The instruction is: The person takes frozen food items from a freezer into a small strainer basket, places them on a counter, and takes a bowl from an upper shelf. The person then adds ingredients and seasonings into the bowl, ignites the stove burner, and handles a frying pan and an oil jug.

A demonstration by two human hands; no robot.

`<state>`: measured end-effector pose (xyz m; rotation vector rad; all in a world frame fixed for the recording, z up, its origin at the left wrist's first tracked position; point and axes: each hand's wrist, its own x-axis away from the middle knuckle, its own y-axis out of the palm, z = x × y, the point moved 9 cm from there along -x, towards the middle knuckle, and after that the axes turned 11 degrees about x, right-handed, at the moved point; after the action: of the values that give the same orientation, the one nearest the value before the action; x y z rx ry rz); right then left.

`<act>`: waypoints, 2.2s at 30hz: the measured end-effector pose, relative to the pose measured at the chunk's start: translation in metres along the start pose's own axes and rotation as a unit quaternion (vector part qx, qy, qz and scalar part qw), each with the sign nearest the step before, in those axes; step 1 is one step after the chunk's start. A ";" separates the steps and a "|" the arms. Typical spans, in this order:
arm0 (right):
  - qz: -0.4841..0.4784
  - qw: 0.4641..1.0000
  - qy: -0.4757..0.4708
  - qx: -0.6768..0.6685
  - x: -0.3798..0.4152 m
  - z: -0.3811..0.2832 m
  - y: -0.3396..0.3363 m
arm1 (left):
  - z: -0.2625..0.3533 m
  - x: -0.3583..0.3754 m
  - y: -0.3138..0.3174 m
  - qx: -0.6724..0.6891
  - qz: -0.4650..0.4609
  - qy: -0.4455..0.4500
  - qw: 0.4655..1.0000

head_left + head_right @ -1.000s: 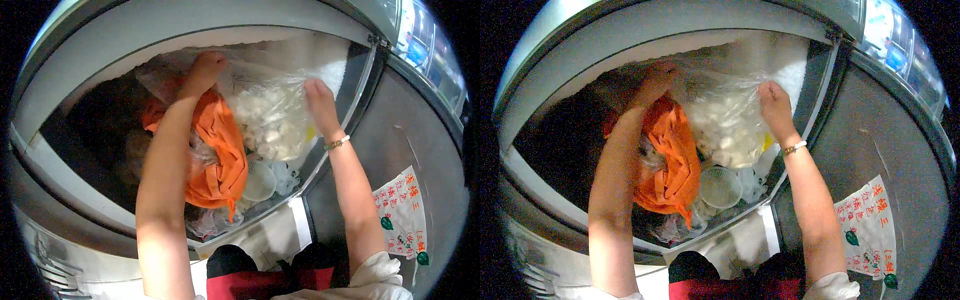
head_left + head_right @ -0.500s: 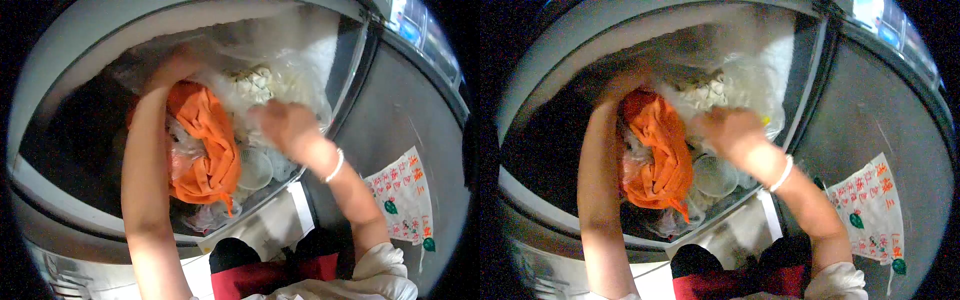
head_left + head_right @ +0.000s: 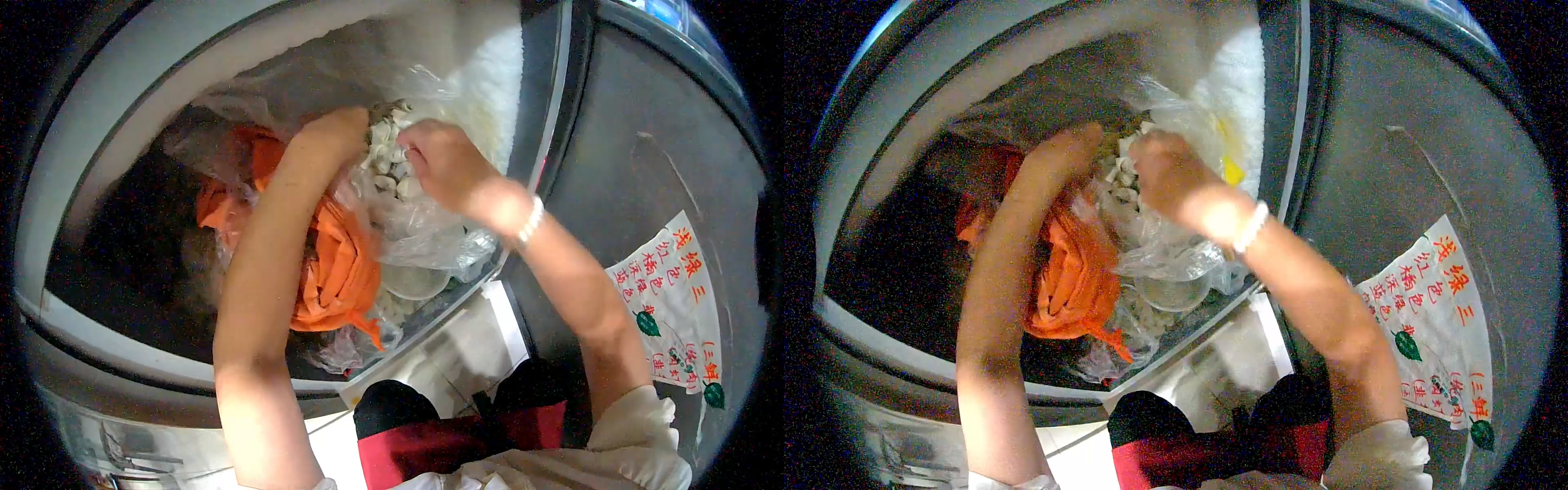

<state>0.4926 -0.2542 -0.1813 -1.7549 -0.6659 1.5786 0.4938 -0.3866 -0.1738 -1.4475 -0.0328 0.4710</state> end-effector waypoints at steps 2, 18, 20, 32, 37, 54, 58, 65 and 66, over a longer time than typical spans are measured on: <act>-0.003 1.000 -0.007 0.015 -0.014 0.022 0.013 | 0.016 -0.020 0.010 0.061 -0.112 -0.010 0.992; -0.178 0.967 0.174 -0.053 -0.071 0.114 0.057 | -0.061 -0.047 0.070 0.270 -0.141 -0.072 0.950; -0.189 0.928 0.291 -0.135 -0.063 0.133 0.061 | -0.056 -0.047 0.073 0.271 -0.148 -0.082 0.948; -0.327 0.942 0.068 -0.044 -0.068 0.065 0.084 | -0.060 -0.034 0.077 0.440 -0.164 -0.093 0.878; -0.378 0.924 0.007 0.051 -0.060 0.047 0.099 | -0.066 -0.036 0.058 0.626 -0.107 -0.085 0.767; -0.191 0.622 0.299 -0.698 -0.051 0.067 0.072 | -0.037 -0.006 0.013 0.889 -0.082 -0.035 0.449; -0.147 0.559 0.311 -0.755 -0.043 0.061 0.060 | -0.031 0.004 0.006 0.881 -0.072 -0.028 0.467; -0.050 0.589 0.220 -0.776 -0.008 0.030 -0.014 | 0.033 0.045 -0.033 0.851 -0.072 0.022 0.519; 0.004 0.626 0.206 -0.752 0.000 0.030 -0.029 | 0.043 0.059 -0.042 0.834 -0.033 0.044 0.548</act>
<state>0.4648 -0.2308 -0.1603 -3.0063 -2.0377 0.1861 0.5466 -0.3283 -0.1428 0.4788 0.3664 0.1555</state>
